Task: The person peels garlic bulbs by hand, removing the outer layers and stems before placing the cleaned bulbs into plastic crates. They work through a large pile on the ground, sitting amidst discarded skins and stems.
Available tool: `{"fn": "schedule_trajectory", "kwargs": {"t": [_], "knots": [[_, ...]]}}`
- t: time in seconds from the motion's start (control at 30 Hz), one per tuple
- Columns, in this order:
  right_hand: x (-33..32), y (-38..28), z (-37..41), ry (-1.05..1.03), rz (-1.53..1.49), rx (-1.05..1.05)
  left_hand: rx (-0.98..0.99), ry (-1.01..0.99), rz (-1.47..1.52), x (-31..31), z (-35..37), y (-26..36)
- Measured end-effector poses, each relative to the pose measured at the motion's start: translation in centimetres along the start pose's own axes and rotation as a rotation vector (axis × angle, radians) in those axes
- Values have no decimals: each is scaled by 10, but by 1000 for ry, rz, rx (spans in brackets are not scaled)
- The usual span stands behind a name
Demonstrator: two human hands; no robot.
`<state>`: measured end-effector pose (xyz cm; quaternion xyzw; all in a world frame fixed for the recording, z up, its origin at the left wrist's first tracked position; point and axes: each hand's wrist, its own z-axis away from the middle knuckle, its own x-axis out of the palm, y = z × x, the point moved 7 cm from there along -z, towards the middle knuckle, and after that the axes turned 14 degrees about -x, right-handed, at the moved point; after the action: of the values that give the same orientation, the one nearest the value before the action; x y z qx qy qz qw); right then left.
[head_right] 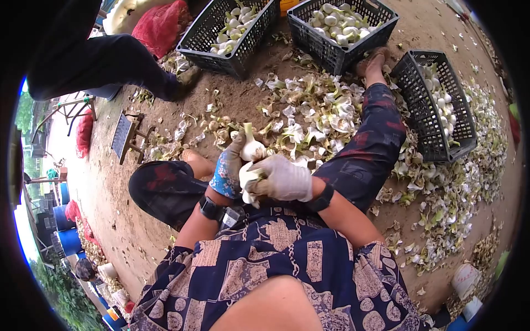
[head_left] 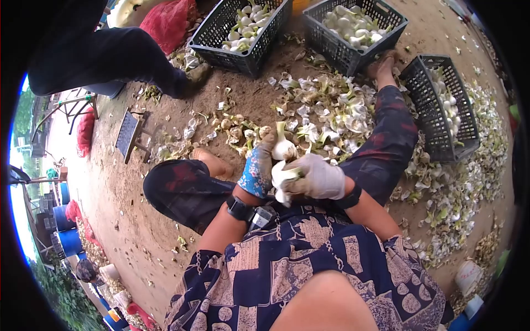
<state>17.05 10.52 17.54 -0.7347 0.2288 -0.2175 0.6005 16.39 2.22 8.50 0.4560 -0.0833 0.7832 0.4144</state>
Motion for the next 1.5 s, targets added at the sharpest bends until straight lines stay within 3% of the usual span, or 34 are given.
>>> {"fn": "schedule_trajectory", "kwargs": {"t": [0.03,0.07,0.1,0.13,0.2,0.27,0.3,0.33,0.4,0.43,0.47,0.53,0.57,0.6,0.67,0.7,0.73,0.8,0.83,0.87,0.97,1.0,1.03,1.07,1.1,1.13,1.17,1.2,1.27,1.33,1.4,1.43,1.47,1.5], "knots": [[-17,0,18,78,-158,151,68,38,60,-8,-1,3],[-35,-9,29,226,-369,-49,137,75,123,2,7,11],[-52,-16,44,378,-578,-248,54,-84,184,6,8,10],[-68,-6,54,446,-395,-256,70,-103,170,5,11,13],[-78,-24,31,-53,1006,-237,167,35,70,13,18,19],[-111,38,46,6,1279,705,196,64,-17,-7,9,17],[-99,29,38,80,1106,684,231,100,-103,-9,8,20],[-85,31,29,144,970,401,231,104,-98,-11,7,15],[-51,44,13,178,623,274,431,246,-433,2,18,20],[-42,37,6,230,606,217,566,268,-730,6,17,26],[-38,28,3,277,588,162,683,164,-830,22,24,31],[-42,40,3,292,692,132,616,282,-977,26,23,30],[-40,41,2,264,699,146,786,294,-1049,31,25,34],[-39,42,2,239,709,160,783,292,-1051,24,22,34],[-37,45,-1,254,753,181,548,328,-701,-3,9,33],[-36,48,-3,257,796,200,695,445,-949,6,15,36],[-36,49,-3,257,837,218,693,444,-946,7,17,35],[-41,50,-5,330,664,153,397,309,-446,-7,13,26],[-48,60,3,400,423,280,363,357,-315,-16,8,25],[-51,61,9,464,180,401,308,147,43,-17,1,23],[-60,68,41,667,-742,153,165,7,542,-25,4,23],[-64,55,47,626,-1002,21,281,-66,480,-27,4,32],[-74,56,64,571,-999,-126,276,-185,456,-18,7,36],[-85,65,84,813,-715,122,265,-306,426,-8,10,39],[-96,71,78,420,103,416,264,-303,423,-8,7,39],[-109,77,73,-31,907,647,231,-142,384,-17,-1,35],[-111,70,70,-98,1167,915,198,20,342,-27,-9,29],[-103,73,64,-96,1163,911,188,108,256,-33,-17,23],[-77,35,31,293,1179,74,104,166,48,-37,-34,2],[-41,32,6,53,868,121,88,-31,-277,-28,-56,-26],[-59,23,8,241,815,-124,-145,-115,17,19,-42,-34],[-82,2,16,393,801,-144,-94,-290,-47,45,-45,-26],[-113,-13,30,518,1017,-158,-79,-305,-79,34,-56,-23],[-144,-41,42,598,1185,-84,18,-170,-265,23,-60,-9]]}}
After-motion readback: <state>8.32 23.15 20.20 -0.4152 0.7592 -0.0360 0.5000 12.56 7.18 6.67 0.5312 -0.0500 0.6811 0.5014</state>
